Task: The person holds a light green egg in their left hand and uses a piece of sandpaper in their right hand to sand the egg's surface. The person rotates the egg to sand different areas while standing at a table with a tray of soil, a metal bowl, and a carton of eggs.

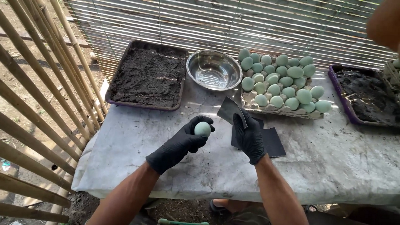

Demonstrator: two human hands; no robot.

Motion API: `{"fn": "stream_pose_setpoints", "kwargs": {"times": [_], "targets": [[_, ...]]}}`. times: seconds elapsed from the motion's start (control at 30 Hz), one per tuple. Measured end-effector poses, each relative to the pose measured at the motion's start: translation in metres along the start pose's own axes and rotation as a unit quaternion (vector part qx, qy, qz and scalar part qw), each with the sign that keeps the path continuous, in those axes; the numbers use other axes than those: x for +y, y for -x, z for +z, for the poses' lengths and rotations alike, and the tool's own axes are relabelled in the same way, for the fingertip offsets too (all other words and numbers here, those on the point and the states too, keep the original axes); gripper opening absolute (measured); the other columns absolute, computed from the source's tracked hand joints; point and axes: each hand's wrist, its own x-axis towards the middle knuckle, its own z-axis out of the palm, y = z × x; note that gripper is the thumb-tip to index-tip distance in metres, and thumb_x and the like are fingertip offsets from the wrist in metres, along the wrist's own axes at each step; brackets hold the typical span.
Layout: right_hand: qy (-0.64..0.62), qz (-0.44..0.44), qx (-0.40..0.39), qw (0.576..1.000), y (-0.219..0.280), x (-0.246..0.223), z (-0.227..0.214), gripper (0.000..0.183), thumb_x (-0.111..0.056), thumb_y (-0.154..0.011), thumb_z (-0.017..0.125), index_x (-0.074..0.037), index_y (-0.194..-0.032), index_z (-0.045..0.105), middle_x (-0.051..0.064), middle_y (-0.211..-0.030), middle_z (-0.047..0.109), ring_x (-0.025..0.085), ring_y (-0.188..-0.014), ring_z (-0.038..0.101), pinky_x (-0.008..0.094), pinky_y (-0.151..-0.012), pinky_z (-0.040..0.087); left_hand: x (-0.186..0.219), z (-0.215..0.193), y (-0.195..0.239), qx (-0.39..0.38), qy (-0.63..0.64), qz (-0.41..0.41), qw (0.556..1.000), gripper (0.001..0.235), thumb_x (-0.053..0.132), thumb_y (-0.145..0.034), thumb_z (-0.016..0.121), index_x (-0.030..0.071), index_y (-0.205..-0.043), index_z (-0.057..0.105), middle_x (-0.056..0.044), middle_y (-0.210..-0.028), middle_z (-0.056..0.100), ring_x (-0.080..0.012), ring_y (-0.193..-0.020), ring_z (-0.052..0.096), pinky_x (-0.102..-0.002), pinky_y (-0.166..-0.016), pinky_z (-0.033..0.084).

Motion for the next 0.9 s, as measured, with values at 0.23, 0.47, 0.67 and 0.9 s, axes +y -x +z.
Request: {"fn": "stream_pose_setpoints", "kwargs": {"times": [0.23,0.47,0.67,0.9], "targets": [[-0.003,0.006,0.009,1.000,-0.001,-0.008,-0.001,0.027,-0.017,-0.103,0.060,0.000,-0.122,0.070,0.029,-0.103,0.073,0.048,-0.105,0.067,0.053,-0.088,0.057,-0.001,0.003,-0.002,0.013,-0.009,-0.027,1.000,0.036,0.014,-0.087,0.071,0.018,-0.122,0.067,-0.006,-0.091,0.060,-0.0134,-0.067,0.058,-0.019,-0.054,0.041],[0.010,-0.003,0.002,1.000,-0.003,0.006,0.003,0.024,-0.014,-0.103,0.063,-0.001,-0.122,0.072,0.029,-0.099,0.072,0.048,-0.104,0.067,0.054,-0.086,0.056,-0.020,-0.014,-0.018,0.043,-0.027,-0.033,0.998,0.027,0.033,-0.092,0.071,0.022,-0.117,0.069,-0.003,-0.094,0.070,-0.0103,-0.074,0.062,-0.021,-0.065,0.051],[0.018,-0.006,-0.001,1.000,0.002,0.012,0.008,0.025,-0.013,-0.105,0.063,0.002,-0.124,0.069,0.032,-0.097,0.070,0.051,-0.103,0.066,0.055,-0.084,0.057,-0.001,-0.008,0.002,-0.025,-0.042,0.008,0.999,0.059,0.005,-0.078,0.081,0.018,-0.132,0.059,-0.008,-0.107,0.067,-0.0109,-0.072,0.058,-0.018,-0.057,0.046],[0.036,-0.017,-0.005,0.999,-0.005,-0.011,-0.003,0.028,-0.016,-0.103,0.062,0.000,-0.124,0.070,0.031,-0.098,0.072,0.049,-0.103,0.067,0.052,-0.085,0.056,-0.005,-0.002,-0.002,-0.047,0.011,0.046,0.998,0.053,0.006,-0.087,0.076,0.009,-0.136,0.057,-0.016,-0.100,0.068,-0.0147,-0.063,0.062,-0.023,-0.055,0.047]]}}
